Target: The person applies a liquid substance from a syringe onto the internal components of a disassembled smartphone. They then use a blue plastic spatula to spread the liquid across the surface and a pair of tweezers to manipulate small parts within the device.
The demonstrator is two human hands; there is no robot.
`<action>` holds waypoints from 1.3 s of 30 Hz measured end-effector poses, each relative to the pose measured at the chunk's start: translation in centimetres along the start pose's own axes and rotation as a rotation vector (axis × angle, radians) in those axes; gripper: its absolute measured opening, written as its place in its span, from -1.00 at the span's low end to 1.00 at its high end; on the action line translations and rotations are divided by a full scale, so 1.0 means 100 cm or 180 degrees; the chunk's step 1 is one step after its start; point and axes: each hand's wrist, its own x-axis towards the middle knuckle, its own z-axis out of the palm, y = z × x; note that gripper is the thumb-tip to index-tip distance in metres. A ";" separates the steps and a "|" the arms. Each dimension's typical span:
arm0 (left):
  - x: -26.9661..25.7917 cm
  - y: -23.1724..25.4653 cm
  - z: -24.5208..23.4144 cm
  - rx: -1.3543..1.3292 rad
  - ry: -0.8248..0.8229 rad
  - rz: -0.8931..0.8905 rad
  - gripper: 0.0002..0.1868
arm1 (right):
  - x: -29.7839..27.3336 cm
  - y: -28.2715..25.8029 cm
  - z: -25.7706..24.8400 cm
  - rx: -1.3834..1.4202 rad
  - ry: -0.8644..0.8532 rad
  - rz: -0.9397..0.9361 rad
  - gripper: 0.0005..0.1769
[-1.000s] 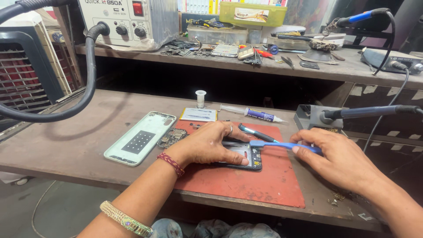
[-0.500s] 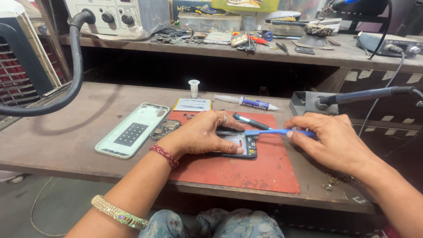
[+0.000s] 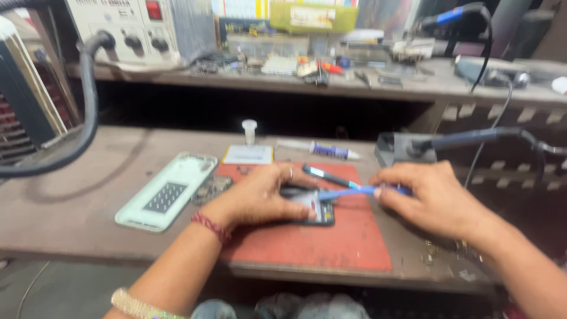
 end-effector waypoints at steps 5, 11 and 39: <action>0.004 -0.002 -0.001 0.0558 0.0074 -0.0234 -0.36 | 0.006 -0.005 0.000 -0.0380 -0.0332 0.0456 -0.63; 0.003 -0.002 -0.002 0.0498 0.0072 -0.0056 -0.37 | 0.013 -0.005 -0.001 -0.0398 -0.0477 0.0686 -0.64; 0.000 -0.003 -0.002 0.0556 0.0150 0.0095 -0.38 | 0.024 0.010 0.003 -0.0483 -0.0392 0.1193 -0.60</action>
